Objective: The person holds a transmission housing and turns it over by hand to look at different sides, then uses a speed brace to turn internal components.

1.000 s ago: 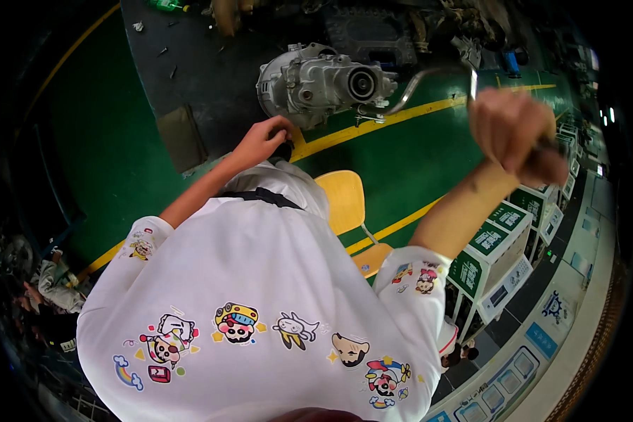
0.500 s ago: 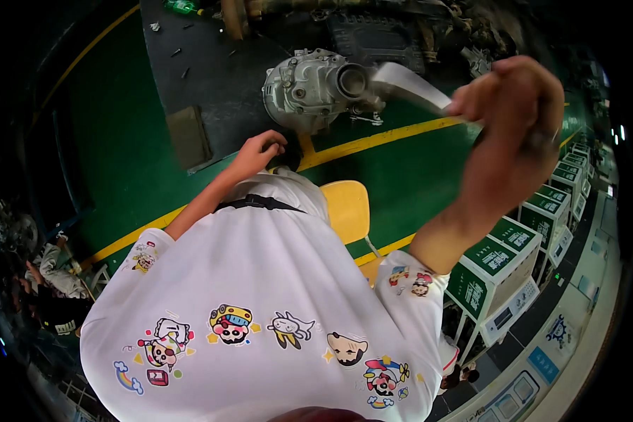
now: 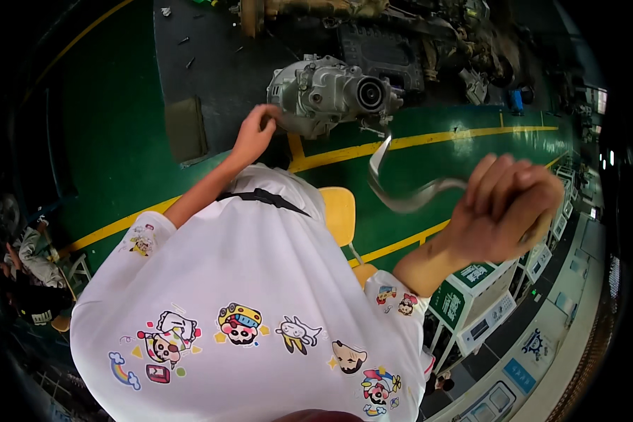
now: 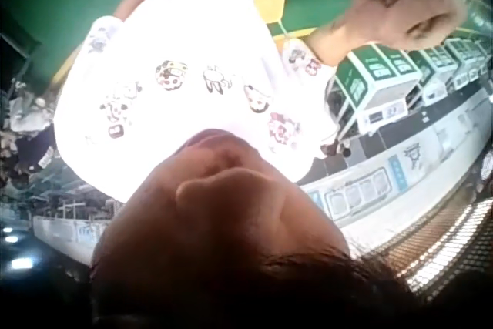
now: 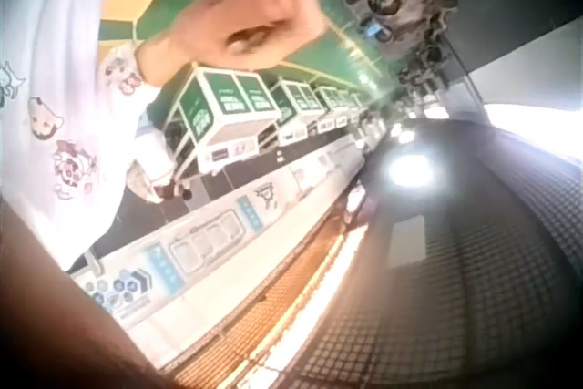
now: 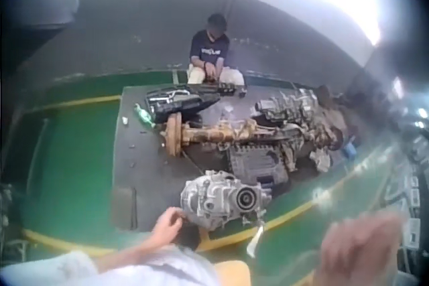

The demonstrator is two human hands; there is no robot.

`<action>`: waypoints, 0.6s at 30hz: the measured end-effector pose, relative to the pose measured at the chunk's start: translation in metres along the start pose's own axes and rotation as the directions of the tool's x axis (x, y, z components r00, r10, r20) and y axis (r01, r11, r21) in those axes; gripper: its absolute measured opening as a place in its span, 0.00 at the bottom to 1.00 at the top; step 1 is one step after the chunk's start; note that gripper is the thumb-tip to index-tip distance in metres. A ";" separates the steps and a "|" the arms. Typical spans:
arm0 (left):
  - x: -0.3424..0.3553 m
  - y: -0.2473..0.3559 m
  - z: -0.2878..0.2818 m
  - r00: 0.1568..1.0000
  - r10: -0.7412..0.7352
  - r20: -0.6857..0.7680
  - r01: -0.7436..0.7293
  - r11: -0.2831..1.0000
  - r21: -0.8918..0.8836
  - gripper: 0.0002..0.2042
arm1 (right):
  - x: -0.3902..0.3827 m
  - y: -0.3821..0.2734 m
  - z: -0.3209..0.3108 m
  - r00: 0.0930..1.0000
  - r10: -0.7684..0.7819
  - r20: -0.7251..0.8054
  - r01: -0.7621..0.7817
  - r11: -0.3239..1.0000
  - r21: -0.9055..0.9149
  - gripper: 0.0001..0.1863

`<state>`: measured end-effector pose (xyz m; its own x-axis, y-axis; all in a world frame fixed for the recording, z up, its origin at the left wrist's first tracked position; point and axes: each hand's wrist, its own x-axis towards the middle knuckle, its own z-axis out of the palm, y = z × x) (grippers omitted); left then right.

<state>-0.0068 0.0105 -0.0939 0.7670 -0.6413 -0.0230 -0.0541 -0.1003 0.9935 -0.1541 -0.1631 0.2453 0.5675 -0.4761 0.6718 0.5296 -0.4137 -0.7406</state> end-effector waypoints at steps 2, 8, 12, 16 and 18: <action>0.012 0.019 0.004 0.994 0.091 -0.054 -0.087 0.992 0.088 0.13 | 0.025 0.018 -0.007 0.990 0.049 -0.133 -0.061 0.994 -0.093 0.15; 0.057 0.079 0.028 0.886 0.462 -0.033 -0.429 0.845 0.320 0.25 | 0.016 0.008 0.009 0.999 0.044 -0.020 -0.041 0.988 0.152 0.15; 0.067 0.073 0.048 0.883 0.453 0.120 -0.463 0.802 0.377 0.25 | 0.046 0.024 0.008 0.934 0.048 -0.354 -0.132 0.967 -0.219 0.15; 0.072 0.068 0.053 0.823 0.539 0.179 -0.547 0.667 0.505 0.22 | 0.008 -0.006 0.004 0.973 0.110 -0.204 -0.105 0.994 0.035 0.15; 0.076 0.066 0.051 0.817 0.551 0.170 -0.546 0.643 0.538 0.22 | 0.021 0.000 0.014 0.974 0.106 -0.199 -0.107 0.994 0.008 0.14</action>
<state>0.0149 -0.0837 -0.0362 0.4878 -0.7088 0.5096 -0.7971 -0.1236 0.5911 -0.1340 -0.1623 0.2598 0.4838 -0.6622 0.5722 0.4705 -0.3545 -0.8081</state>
